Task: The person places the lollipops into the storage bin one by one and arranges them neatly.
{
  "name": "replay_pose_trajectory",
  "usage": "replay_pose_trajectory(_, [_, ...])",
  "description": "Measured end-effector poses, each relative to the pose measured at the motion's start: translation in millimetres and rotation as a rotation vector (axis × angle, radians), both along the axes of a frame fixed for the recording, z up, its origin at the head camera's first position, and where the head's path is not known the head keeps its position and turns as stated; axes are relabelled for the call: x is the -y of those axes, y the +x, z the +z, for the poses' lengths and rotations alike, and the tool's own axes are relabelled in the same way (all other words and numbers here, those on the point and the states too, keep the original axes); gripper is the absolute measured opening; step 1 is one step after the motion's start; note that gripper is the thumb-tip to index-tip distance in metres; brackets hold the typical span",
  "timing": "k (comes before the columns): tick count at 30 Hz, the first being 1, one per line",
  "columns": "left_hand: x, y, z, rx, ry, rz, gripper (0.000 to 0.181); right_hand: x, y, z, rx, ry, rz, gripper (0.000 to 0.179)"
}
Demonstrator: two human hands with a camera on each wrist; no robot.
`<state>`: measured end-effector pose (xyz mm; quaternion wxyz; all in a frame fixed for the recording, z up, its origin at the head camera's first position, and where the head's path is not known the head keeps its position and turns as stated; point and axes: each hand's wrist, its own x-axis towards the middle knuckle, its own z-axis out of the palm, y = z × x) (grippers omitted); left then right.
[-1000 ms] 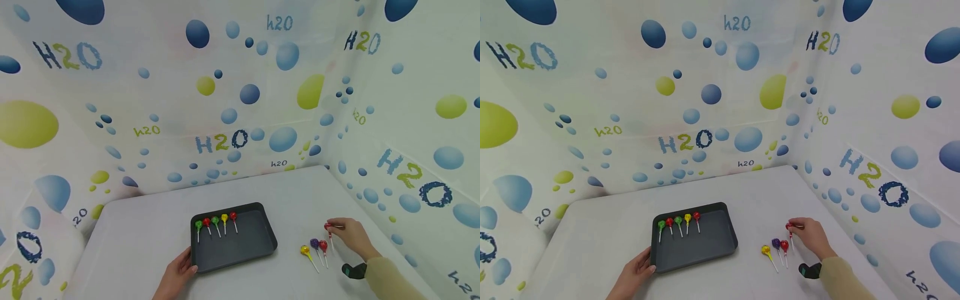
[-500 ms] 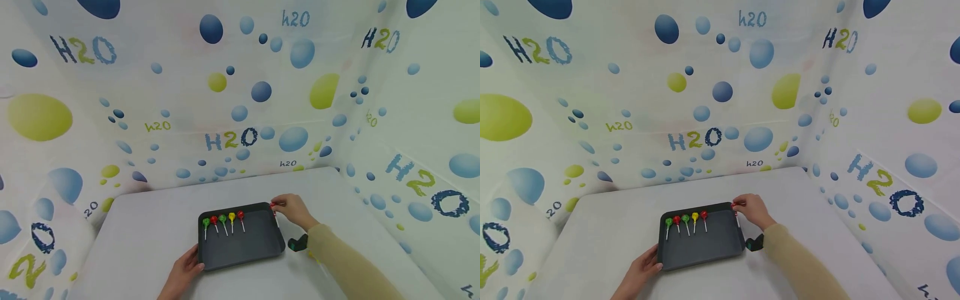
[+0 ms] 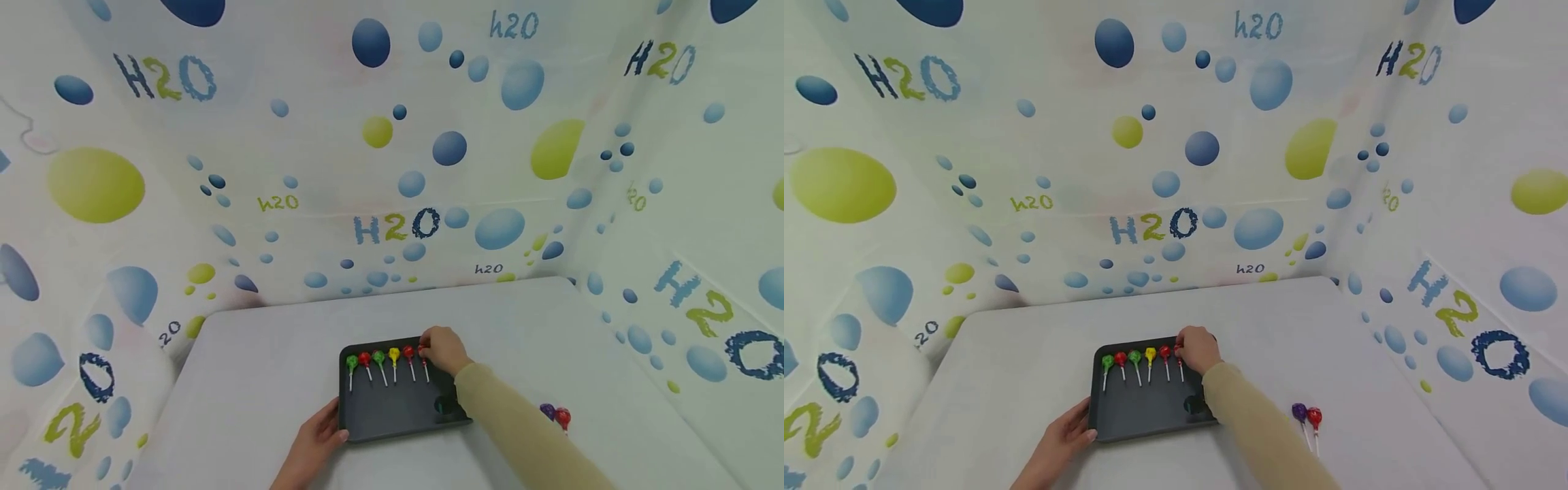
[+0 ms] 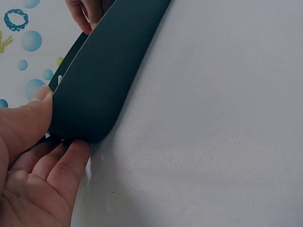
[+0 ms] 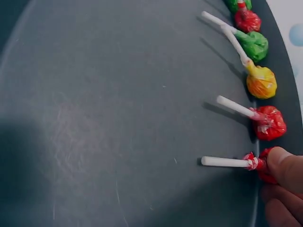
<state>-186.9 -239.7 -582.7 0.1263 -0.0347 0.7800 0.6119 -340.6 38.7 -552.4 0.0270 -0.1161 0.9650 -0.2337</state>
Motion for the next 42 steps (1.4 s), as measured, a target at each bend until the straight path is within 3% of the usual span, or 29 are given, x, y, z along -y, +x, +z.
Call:
replay_pose_trajectory(8, [-3.5,-2.0,6.0,0.024,0.002,-0.002,0.074,1,3.8,-2.6,-0.011,0.000,-0.050,0.017])
replay_pose_trajectory(20, [-2.5,-1.3,1.3,-0.014,-0.018,-0.013,0.074,0,7.6,-2.6,-0.035,-0.011,-0.051,0.019])
replay_pose_trajectory(30, [0.9,-2.3,-0.1,0.011,-0.060,-0.011,0.075,2,5.8,-2.5,-0.036,-0.024,-0.040,0.017])
replay_pose_trajectory(37, [-0.2,-3.2,1.1,0.053,-0.057,-0.005,0.076,3,8.4,-5.0,-0.054,-0.029,-0.091,0.016])
replay_pose_trajectory(42, [-1.6,-2.9,1.8,0.040,-0.050,-0.018,0.076,4,12.4,-5.4,-0.063,-0.021,-0.118,0.013])
